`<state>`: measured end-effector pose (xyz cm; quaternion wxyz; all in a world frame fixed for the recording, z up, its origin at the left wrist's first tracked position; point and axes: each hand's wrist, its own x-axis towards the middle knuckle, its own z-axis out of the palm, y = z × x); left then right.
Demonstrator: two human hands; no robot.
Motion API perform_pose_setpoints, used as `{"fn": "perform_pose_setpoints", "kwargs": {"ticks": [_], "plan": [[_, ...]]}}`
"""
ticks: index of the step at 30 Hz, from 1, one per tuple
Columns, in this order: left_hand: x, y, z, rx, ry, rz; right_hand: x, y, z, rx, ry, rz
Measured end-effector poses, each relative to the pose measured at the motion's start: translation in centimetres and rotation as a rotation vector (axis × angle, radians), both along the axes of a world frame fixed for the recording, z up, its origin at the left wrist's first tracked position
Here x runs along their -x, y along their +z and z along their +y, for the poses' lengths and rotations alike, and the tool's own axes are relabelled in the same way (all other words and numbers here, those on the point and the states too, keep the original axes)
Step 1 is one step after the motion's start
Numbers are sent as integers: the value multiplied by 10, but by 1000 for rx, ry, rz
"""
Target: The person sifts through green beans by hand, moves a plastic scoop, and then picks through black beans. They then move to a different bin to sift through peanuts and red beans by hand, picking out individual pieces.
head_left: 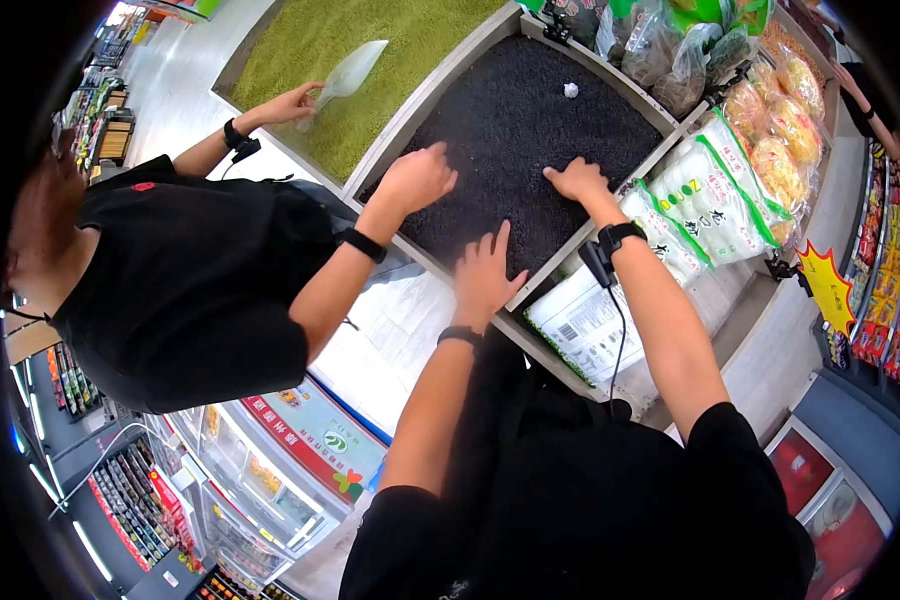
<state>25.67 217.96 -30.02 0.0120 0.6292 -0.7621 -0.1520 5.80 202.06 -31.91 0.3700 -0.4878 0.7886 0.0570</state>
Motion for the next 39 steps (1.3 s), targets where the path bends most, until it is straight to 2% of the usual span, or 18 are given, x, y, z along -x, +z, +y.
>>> {"fn": "perform_pose_setpoints", "kwargs": {"ticks": [2, 3, 5, 10, 12, 13, 16, 21, 23, 26, 28, 29, 31, 32, 34, 36, 38, 39], "plan": [[3, -1, -6, -238, 44, -1, -3, -29, -1, -14, -8, -90], [5, -3, -14, -232, 49, 5, -4, -13, 3, -18, 73, -161], [10, -7, -31, -382, 156, 79, -12, 12, 8, -74, -53, -307], [12, -23, -65, -238, 412, 378, -45, 14, -4, -124, -361, -637], [9, -23, -86, -132, 497, 530, -62, 19, -11, -74, -466, -902], [8, -1, -99, -279, 661, 768, -72, 16, -18, -36, -492, -949], [2, -15, -130, 229, 670, 682, -99, 21, -34, 86, -605, -1034], [-17, 8, -152, 407, 522, 744, -103, 16, -45, 263, -630, -1430], [-18, 13, -146, 430, 457, 775, -91, 9, -40, 299, -545, -1326], [-19, 22, -113, 177, 513, 807, -62, 5, -26, 402, -300, -1012], [-19, 21, -87, 204, 433, 663, -33, -27, -22, 570, 1, -712], [-19, 16, -75, 131, 418, 579, -27, -18, -15, 580, 3, -716], [-15, 19, -57, 158, 345, 466, -13, 9, 8, 558, 70, -393], [-12, 18, -46, 167, 275, 354, -9, 19, 14, 554, 64, -391], [-7, 14, -36, 115, 246, 370, 4, 24, 26, 556, 279, -314], [-3, 15, -30, 335, 37, 409, 7, 22, 36, 657, 259, -290], [-1, 20, -26, 333, -18, 443, 8, 20, 44, 619, 221, -268], [1, 23, -26, 171, 13, 457, 6, 25, 48, 669, 128, -333]]}}
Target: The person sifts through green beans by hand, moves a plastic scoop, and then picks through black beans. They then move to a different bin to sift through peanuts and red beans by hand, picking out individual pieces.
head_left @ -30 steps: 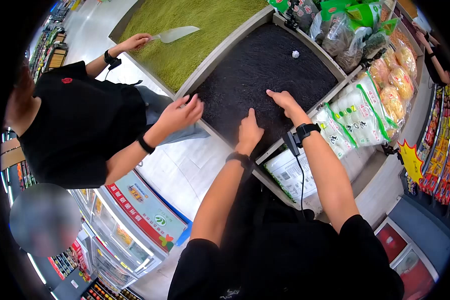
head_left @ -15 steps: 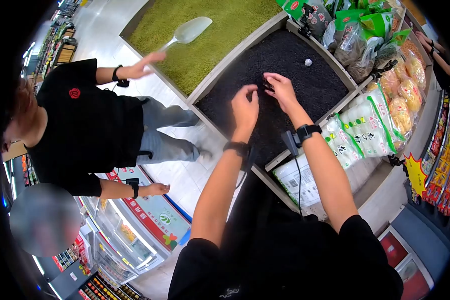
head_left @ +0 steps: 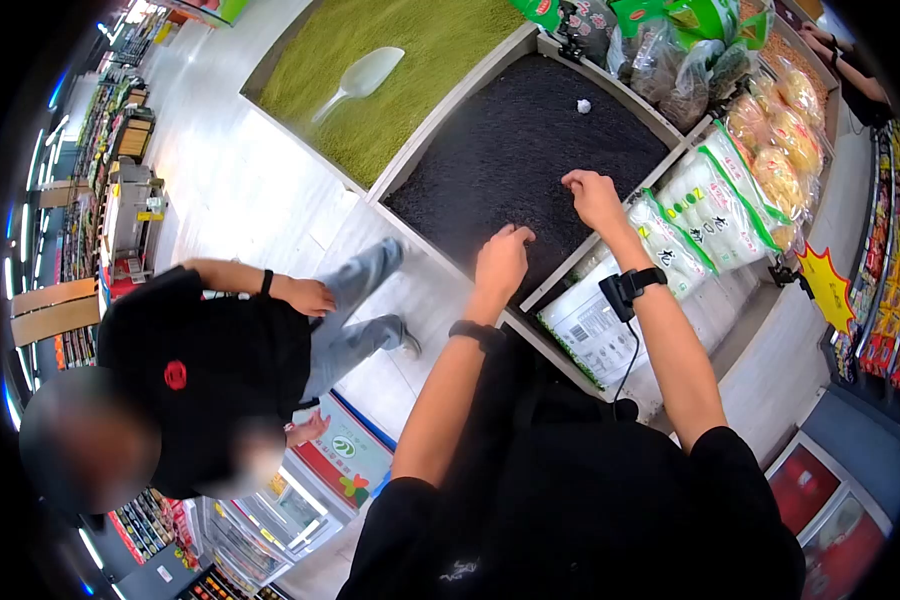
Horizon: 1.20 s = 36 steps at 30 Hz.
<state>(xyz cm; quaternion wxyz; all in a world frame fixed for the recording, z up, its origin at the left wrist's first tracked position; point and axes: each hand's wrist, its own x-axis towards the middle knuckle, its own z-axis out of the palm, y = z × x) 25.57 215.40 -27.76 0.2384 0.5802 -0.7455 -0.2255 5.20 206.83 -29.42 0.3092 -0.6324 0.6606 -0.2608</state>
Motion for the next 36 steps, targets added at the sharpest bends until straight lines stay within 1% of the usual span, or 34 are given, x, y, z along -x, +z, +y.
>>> {"fn": "perform_pose_setpoints", "kwargs": {"ticks": [1, 3, 4, 5, 7, 8, 9, 10, 11, 12, 13, 14, 15, 17, 18, 19, 21, 22, 23, 25, 26, 28, 29, 31, 32, 33, 34, 35, 36], "plan": [[2, 3, 0, -164, -6, 15, -3, 5, 6, 5, -8, 1], [7, 8, 4, -151, -43, 8, -6, 10, 17, 152, 47, 144], [8, 11, 4, -140, -75, -3, -5, 14, 19, 47, 114, 146], [8, 15, 3, -133, -88, -6, -7, 13, 20, 53, 101, 145], [6, 17, 0, -251, -126, -1, -10, -3, 23, 172, -24, -85], [6, 17, 0, -248, -137, -3, -10, -7, 25, 143, 5, -112], [6, 12, 0, -271, -65, 75, -10, -4, 29, 146, -6, -113], [6, 8, -3, -289, 8, 154, -10, 1, 30, 25, -33, -168], [4, 5, -4, -283, -2, 149, -10, 6, 31, -96, -58, -227], [0, -5, -5, -264, 38, 243, -10, -6, 31, 38, -99, -273], [0, -3, -9, -241, 76, 342, -12, -3, 31, 25, -114, -312], [-1, -2, -8, -23, -8, 120, -13, -1, 31, -3, -92, -294], [0, 0, -8, -12, -15, 118, -16, 0, 33, -35, -68, -276], [2, -3, -14, 4, -11, 111, -21, -8, 32, 60, -111, -284], [5, 3, -22, 21, -47, 115, -21, -1, 35, 149, -115, -154], [7, 7, -30, 26, -60, 115, -20, 4, 32, 156, -127, -153], [7, 10, -33, -49, -94, 113, -23, 3, 35, 138, -108, -196], [7, 10, -38, -83, -83, 156, -26, 0, 32, 86, -135, -279], [6, 12, -40, -92, -89, 159, -28, -1, 31, 78, -143, -275], [2, 14, -49, -243, 6, 255, -34, 0, 23, 20, -145, -289], [-1, 12, -55, -249, -1, 264, -37, 1, 18, 17, -153, -279], [-10, -6, -66, 104, -88, 181, -46, 2, 10, 14, -187, -292], [-17, -16, -70, 87, -104, 191, -52, 1, 8, 1, -207, -282], [-25, -15, -82, 334, -247, -36, -59, -4, -1, 216, -187, -74], [-27, -14, -91, 325, -263, -18, -63, -5, -9, 206, -204, -57], [-26, 8, -96, 2, -201, -51, -68, -6, -13, 163, -252, -150], [-29, 17, -98, -326, -142, -93, -75, -7, -12, 117, -305, -243], [-34, 16, -102, -346, -162, -82, -80, -7, -13, 100, -324, -227], [-39, 13, -107, -363, -175, -83, -86, -4, -16, 66, -353, -291]]}}
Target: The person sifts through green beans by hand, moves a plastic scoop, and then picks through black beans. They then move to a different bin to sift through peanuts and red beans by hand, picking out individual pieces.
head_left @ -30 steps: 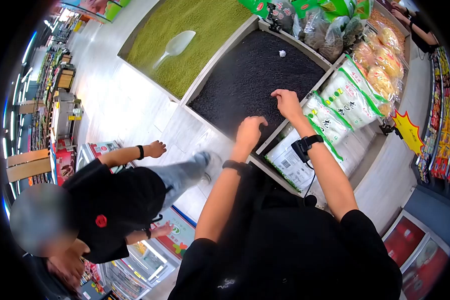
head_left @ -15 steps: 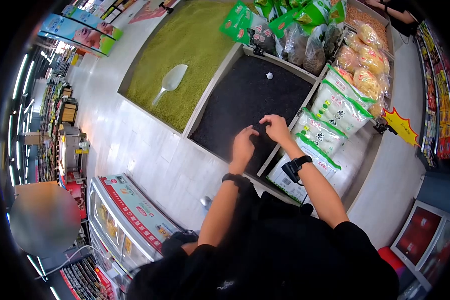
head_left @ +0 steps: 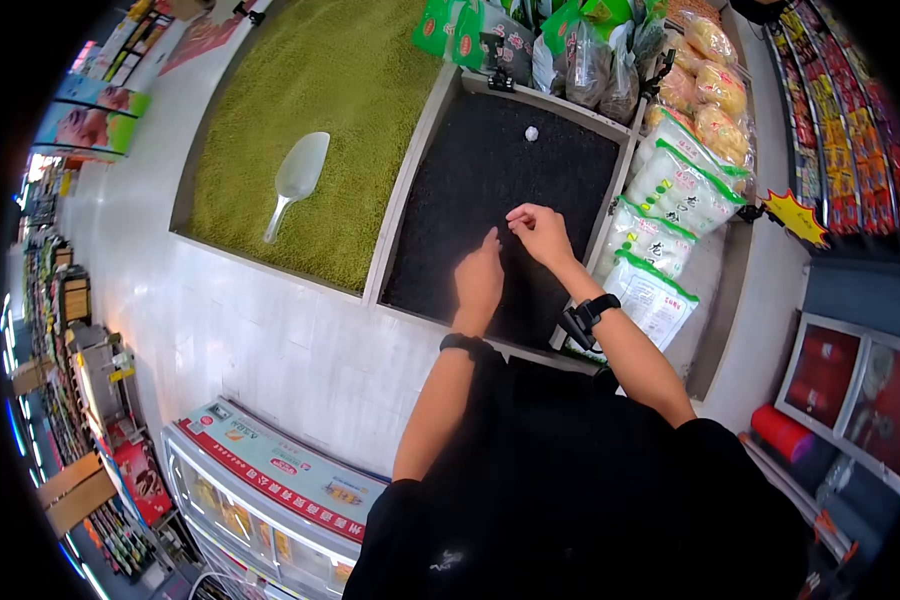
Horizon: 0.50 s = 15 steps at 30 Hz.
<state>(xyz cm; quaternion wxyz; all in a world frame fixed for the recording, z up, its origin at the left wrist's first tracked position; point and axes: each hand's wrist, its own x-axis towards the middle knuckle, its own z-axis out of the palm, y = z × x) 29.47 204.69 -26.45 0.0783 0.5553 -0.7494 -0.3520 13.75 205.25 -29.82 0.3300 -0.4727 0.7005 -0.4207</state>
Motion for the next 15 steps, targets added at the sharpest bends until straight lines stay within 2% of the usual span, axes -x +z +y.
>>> {"fn": "perform_pose_setpoints", "kwargs": {"ticks": [2, 4, 7, 8, 9, 11, 12, 13, 15], "plan": [[-12, -5, -13, -27, -29, 3, -13, 6, -6, -33, -45, -52], [-21, -17, -19, 283, -119, 288, -23, 14, -5, -84, -55, -22], [-29, -28, -36, 211, -223, 455, -36, 23, -7, -160, -53, -28], [-27, -29, -39, 116, -139, 569, -42, 22, -7, -72, -67, -122], [-32, -23, -40, 117, -151, 583, -49, 24, -4, 21, -82, -214], [-22, 7, -45, -228, 38, 721, -76, 77, -3, 90, -63, -91], [-12, 14, -48, -202, -27, 769, -78, 45, 0, 142, -98, -180], [-8, 12, -48, -380, 73, 941, -79, 44, 4, 191, -22, -28], [-8, 2, -49, -788, 284, 1213, -81, 59, 7, 214, 162, 114]]}}
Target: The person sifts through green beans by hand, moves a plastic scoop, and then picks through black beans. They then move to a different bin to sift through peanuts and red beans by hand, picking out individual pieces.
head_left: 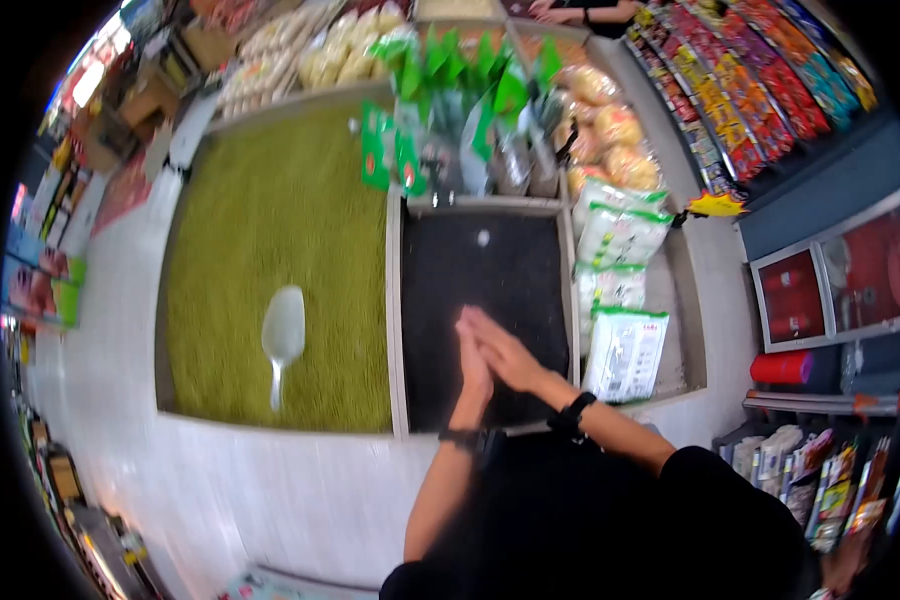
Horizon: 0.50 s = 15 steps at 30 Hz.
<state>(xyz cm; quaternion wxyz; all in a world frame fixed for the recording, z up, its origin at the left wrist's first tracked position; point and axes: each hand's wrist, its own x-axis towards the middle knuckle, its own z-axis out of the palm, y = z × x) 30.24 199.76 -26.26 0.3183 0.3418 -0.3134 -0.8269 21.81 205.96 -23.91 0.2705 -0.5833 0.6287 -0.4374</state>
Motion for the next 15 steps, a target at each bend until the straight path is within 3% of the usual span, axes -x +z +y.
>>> {"fn": "perform_pose_setpoints", "kwargs": {"ticks": [2, 5, 7, 8, 9, 10, 12, 13, 14, 15], "plan": [[-1, -1, -13, -221, -90, 196, 6, -1, 1, -7, 23, -9], [-2, 62, -13, -338, -270, 342, 21, -27, 8, 10, -101, 36], [4, 60, -7, -258, -325, 343, 25, -31, 8, -12, -382, -96], [6, 58, -6, -192, -369, 337, 26, -27, 12, 11, -391, -98], [8, 50, -7, -121, -395, 394, 23, -8, 16, 79, -250, 0], [5, 42, -6, -180, -314, 290, 21, 4, 21, 139, -108, 100], [4, 42, -11, -462, -283, 454, 24, 5, 24, 176, -79, 234], [3, 50, -10, -455, -290, 449, 30, 3, 29, 77, -142, 233], [-1, 57, -6, -326, -360, 268, 34, -1, 34, -26, -201, 228], [-1, 67, -3, -195, -428, 87, 35, 13, 36, -134, -295, 10]]}}
